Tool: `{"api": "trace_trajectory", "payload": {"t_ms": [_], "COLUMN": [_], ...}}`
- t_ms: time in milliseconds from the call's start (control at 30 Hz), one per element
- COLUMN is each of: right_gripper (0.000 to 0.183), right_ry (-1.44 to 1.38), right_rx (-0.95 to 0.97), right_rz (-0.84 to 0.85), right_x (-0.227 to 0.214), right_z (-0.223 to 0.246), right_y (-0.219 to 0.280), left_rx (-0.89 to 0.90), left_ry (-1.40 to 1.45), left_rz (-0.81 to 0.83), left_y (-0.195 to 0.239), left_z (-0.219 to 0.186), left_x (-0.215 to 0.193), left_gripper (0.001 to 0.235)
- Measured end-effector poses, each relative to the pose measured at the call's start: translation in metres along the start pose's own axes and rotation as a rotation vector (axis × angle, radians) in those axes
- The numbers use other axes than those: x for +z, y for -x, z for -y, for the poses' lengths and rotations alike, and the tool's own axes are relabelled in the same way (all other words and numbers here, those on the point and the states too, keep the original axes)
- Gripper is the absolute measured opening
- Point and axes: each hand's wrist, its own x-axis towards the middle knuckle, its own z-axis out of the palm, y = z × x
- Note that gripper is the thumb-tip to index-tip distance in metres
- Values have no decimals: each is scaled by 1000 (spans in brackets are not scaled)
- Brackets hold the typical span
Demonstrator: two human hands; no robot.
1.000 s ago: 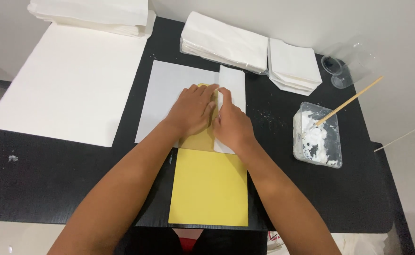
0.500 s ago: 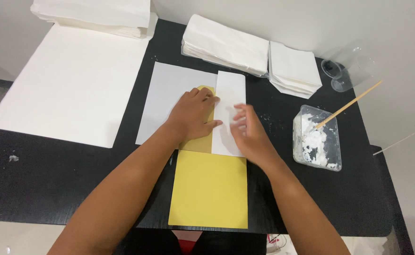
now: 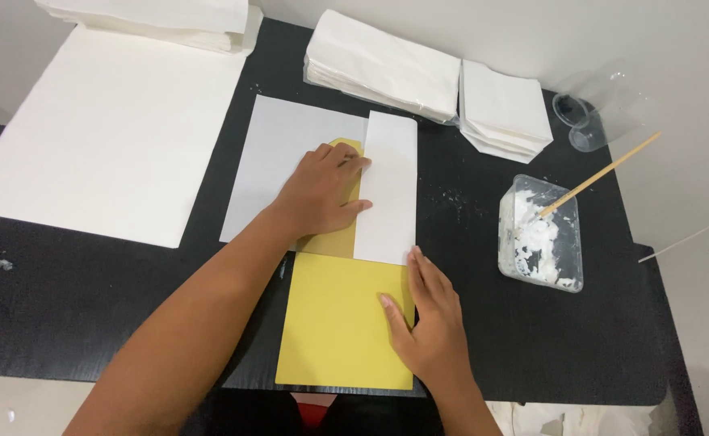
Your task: The person applies white glue to the edges of a yellow paper template using a brush, then places a white sheet of paper over it and smooths it down. They continue to apply glue to the edges of the white paper and press it firmly onto the template.
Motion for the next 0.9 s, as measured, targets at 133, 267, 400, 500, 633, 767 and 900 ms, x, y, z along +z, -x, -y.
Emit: {"api": "trace_trajectory", "payload": {"t_ms": [133, 267, 400, 500, 633, 767, 900], "right_gripper": [67, 67, 67, 69, 67, 67, 68], "right_ry": [88, 95, 126, 165, 204, 222, 212], "right_rx": [-12, -44, -59, -57, -89, -63, -32], "right_rz": [44, 33, 35, 64, 12, 42, 37], "right_x": [4, 6, 4, 4, 1, -2, -8], "right_z": [-5, -10, -9, -10, -9, -9, -10], "right_y": [1, 1, 2, 3, 8, 17, 37], "left_rx": [54, 202, 371, 307, 178, 112, 199], "left_ry": [-66, -524, -386, -289, -288, -311, -267], "left_rz": [-35, -146, 52, 112, 331, 364, 267], "left_y": [6, 4, -2, -16, -42, -44, -37], "left_z": [-8, -35, -50, -50, -47, -50, -54], "left_x": [1, 7, 42, 55, 41, 42, 54], "left_gripper": [65, 68, 54, 63, 81, 79, 78]}}
